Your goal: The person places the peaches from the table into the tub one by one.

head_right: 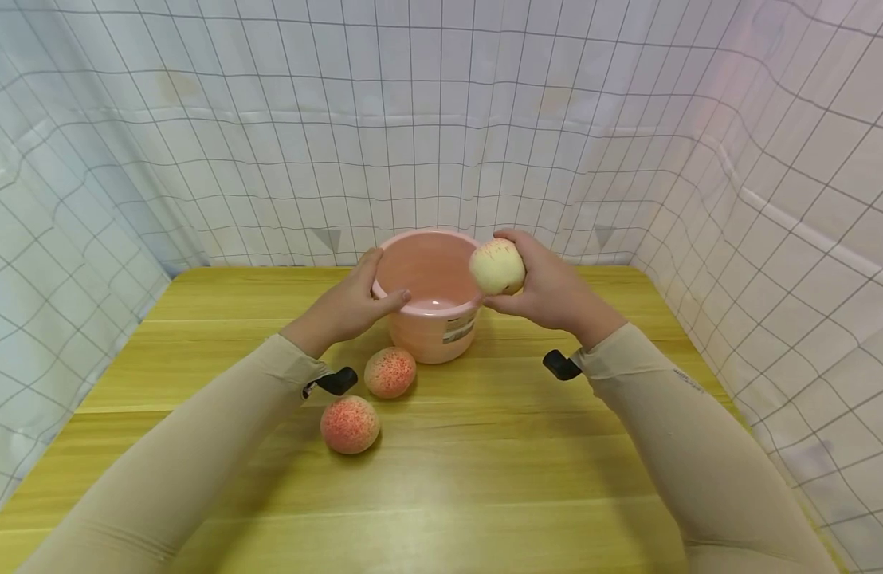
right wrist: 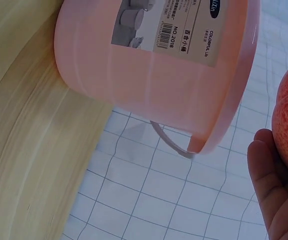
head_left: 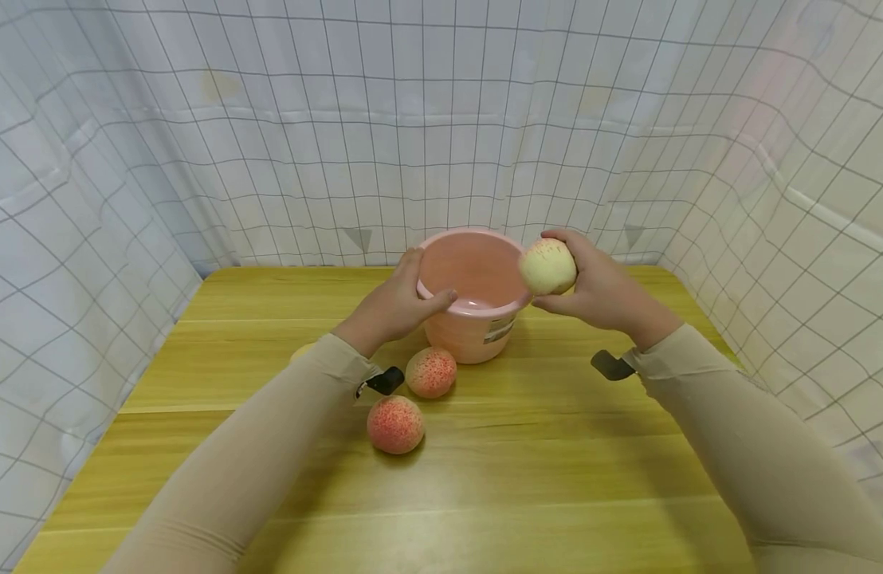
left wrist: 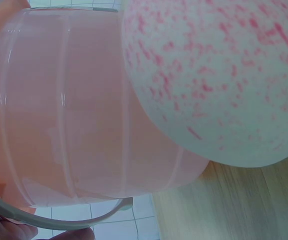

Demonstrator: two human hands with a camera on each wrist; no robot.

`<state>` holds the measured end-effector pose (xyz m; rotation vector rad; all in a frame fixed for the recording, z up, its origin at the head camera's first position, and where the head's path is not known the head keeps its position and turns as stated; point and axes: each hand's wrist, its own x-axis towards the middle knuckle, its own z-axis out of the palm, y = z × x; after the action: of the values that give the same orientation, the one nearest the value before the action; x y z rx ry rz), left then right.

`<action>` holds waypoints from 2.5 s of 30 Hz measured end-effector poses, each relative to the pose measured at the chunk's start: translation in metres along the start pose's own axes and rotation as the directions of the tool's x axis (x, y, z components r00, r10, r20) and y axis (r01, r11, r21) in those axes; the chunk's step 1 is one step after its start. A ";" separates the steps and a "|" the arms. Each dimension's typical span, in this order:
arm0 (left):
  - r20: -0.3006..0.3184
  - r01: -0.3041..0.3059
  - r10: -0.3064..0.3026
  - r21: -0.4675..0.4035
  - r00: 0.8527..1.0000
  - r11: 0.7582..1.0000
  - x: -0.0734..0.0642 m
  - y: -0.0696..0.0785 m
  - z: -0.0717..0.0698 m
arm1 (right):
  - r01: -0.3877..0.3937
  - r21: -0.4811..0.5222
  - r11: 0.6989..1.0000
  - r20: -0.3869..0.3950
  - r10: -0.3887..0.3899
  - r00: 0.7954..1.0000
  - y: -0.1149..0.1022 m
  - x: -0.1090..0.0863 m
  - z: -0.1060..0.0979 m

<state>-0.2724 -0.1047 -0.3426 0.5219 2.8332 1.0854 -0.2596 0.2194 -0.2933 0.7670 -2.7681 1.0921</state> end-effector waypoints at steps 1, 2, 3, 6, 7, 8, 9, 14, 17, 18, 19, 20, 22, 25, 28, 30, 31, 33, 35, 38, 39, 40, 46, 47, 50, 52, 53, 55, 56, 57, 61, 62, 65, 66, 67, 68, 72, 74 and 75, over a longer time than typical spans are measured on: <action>-0.001 -0.001 0.001 0.000 1.000 1.000 0.000 0.000 0.000 | 0.001 0.004 1.000 0.001 -0.001 1.000 -0.001 0.002 0.001; -0.002 -0.002 0.002 0.001 1.000 1.000 0.000 -0.001 0.000 | 0.001 0.008 1.000 0.003 -0.001 1.000 -0.002 0.004 0.002; -0.002 -0.003 0.003 0.002 1.000 1.000 0.001 -0.001 0.000 | -0.001 0.008 1.000 0.003 0.001 1.000 -0.003 0.006 0.003; -0.008 0.000 0.000 0.004 1.000 1.000 0.001 -0.002 0.001 | -0.012 0.015 1.000 0.005 0.012 1.000 -0.005 0.012 0.007; -0.010 0.003 -0.003 0.005 1.000 1.000 0.002 -0.002 0.001 | -0.017 0.020 1.000 0.007 0.017 1.000 -0.006 0.014 0.008; -0.010 0.004 -0.004 0.005 1.000 1.000 0.002 -0.002 0.001 | -0.020 0.021 1.000 0.005 0.020 1.000 -0.007 0.016 0.009; -0.011 0.006 -0.006 0.006 1.000 1.000 0.002 -0.003 0.001 | -0.023 0.024 0.999 0.004 0.022 1.000 -0.007 0.018 0.011; -0.017 -0.004 0.004 0.002 1.000 1.000 0.003 -0.003 0.001 | -0.020 0.041 0.999 0.008 0.019 1.000 -0.010 0.025 0.018; -0.019 -0.008 0.008 0.005 1.000 1.000 0.004 -0.004 0.001 | -0.012 0.060 0.998 0.016 0.011 1.000 -0.011 0.030 0.022; -0.019 -0.007 0.007 0.008 1.000 1.000 0.004 -0.004 0.001 | -0.009 0.067 0.998 0.018 0.008 1.000 -0.012 0.031 0.023; -0.019 -0.006 0.006 0.008 1.000 1.000 0.004 -0.004 0.001 | -0.007 0.071 0.997 0.019 0.006 1.000 -0.012 0.033 0.024; -0.018 -0.006 0.006 0.007 1.000 1.000 0.004 -0.004 0.001 | -0.005 0.074 0.997 0.019 0.004 1.000 -0.013 0.034 0.025; -0.017 -0.007 0.007 0.003 1.000 1.000 0.003 -0.004 0.001 | -0.001 0.072 0.997 0.021 0.000 1.000 -0.014 0.036 0.027; -0.015 -0.010 0.010 -0.004 1.000 1.000 0.002 -0.003 0.001 | 0.002 0.063 0.998 0.029 -0.004 1.000 -0.015 0.039 0.030; -0.011 -0.009 0.009 -0.008 1.000 1.000 0.002 -0.003 0.001 | 0.008 0.064 0.998 0.040 -0.010 0.999 -0.015 0.041 0.034; -0.007 -0.009 0.008 -0.010 1.000 1.000 0.002 -0.003 0.001 | 0.011 0.064 0.998 0.045 -0.014 0.999 -0.015 0.042 0.036; -0.007 -0.008 0.008 -0.010 1.000 1.000 0.002 -0.002 0.001 | 0.012 0.062 0.998 0.045 -0.015 0.999 -0.014 0.043 0.036; -0.006 -0.007 0.007 -0.008 1.000 1.000 0.001 -0.002 0.001 | 0.013 0.059 0.998 0.047 -0.015 0.999 -0.014 0.043 0.037; -0.007 -0.008 0.008 -0.007 1.000 1.000 0.001 -0.002 0.001 | 0.009 0.061 0.998 0.052 -0.012 0.999 -0.014 0.044 0.038; -0.009 -0.009 0.009 -0.007 1.000 1.000 0.002 -0.002 0.001 | 0.006 0.066 0.998 0.057 -0.010 0.998 -0.014 0.044 0.039; -0.009 -0.009 0.009 -0.007 1.000 1.000 0.002 -0.002 0.001 | 0.006 0.067 0.998 0.058 -0.010 0.998 -0.015 0.044 0.039; -0.010 -0.009 0.009 -0.007 1.000 1.000 0.003 -0.002 0.001 | 0.008 0.068 0.998 0.058 -0.012 0.998 -0.015 0.044 0.039; -0.004 0.006 -0.006 0.003 1.000 1.000 0.004 -0.003 0.002 | 0.019 0.077 0.997 0.061 -0.023 0.998 -0.016 0.045 0.041; -0.002 0.007 -0.007 0.004 1.000 1.000 0.003 -0.003 0.002 | 0.020 0.079 0.997 0.061 -0.025 0.998 -0.016 0.045 0.042; 0.003 0.013 -0.013 0.008 1.000 1.000 0.003 -0.004 0.001 | 0.027 0.084 0.996 0.060 -0.032 0.998 -0.016 0.046 0.043; 0.001 0.014 -0.014 0.009 1.000 1.000 0.003 -0.004 0.001 | 0.031 0.092 0.995 0.062 -0.036 0.997 -0.015 0.047 0.043; 0.001 0.014 -0.014 0.009 1.000 1.000 0.003 -0.004 0.001 | 0.032 0.095 0.995 0.063 -0.038 0.997 -0.015 0.047 0.044; -0.003 0.012 -0.012 0.007 1.000 1.000 0.003 -0.004 0.001 | 0.032 0.100 0.994 0.064 -0.039 0.997 -0.015 0.047 0.044; -0.004 0.010 -0.010 0.005 1.000 1.000 0.003 -0.004 0.001 | 0.032 0.103 0.994 0.064 -0.038 0.997 -0.015 0.047 0.044; -0.006 0.009 -0.009 0.003 1.000 1.000 0.003 -0.005 0.001 | 0.032 0.104 0.994 0.063 -0.038 0.997 -0.015 0.047 0.044; -0.003 0.005 -0.005 0.001 1.000 1.000 0.004 -0.004 0.001 | 0.029 0.097 0.995 0.060 -0.035 0.998 -0.015 0.047 0.045; -0.002 0.005 -0.005 0.003 1.000 1.000 0.003 -0.004 0.001 | 0.028 0.094 0.995 0.061 -0.033 0.998 -0.016 0.047 0.045; 0.000 0.005 -0.005 0.008 1.000 1.000 0.003 -0.003 0.000 | 0.024 0.091 0.996 0.062 -0.030 0.998 -0.015 0.047 0.045; -0.001 0.006 -0.006 0.008 1.000 1.000 0.003 -0.003 0.000 | 0.023 0.093 0.995 0.063 -0.029 0.998 -0.015 0.047 0.045; -0.003 0.005 -0.005 0.007 1.000 1.000 0.003 -0.003 0.001 | 0.022 0.094 0.995 0.065 -0.028 0.998 -0.015 0.047 0.045; -0.005 0.003 -0.003 0.008 1.000 1.000 0.003 -0.004 0.001 | 0.021 0.093 0.995 0.066 -0.027 0.997 -0.016 0.047 0.045; -0.009 -0.008 0.008 -0.001 1.000 1.000 0.004 -0.005 0.002 | 0.017 0.097 0.995 0.070 -0.023 0.997 -0.016 0.046 0.045; -0.011 -0.012 0.012 -0.008 1.000 1.000 0.004 -0.005 0.002 | 0.005 0.116 0.993 0.075 -0.014 0.997 -0.016 0.046 0.045; -0.010 -0.011 0.011 -0.009 1.000 1.000 0.004 -0.006 0.002 | -0.004 0.123 0.992 0.075 -0.005 0.997 -0.016 0.045 0.045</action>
<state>-0.2776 -0.1058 -0.3480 0.5336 2.8359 1.1062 -0.2864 0.1605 -0.3061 0.8386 -2.7822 1.2705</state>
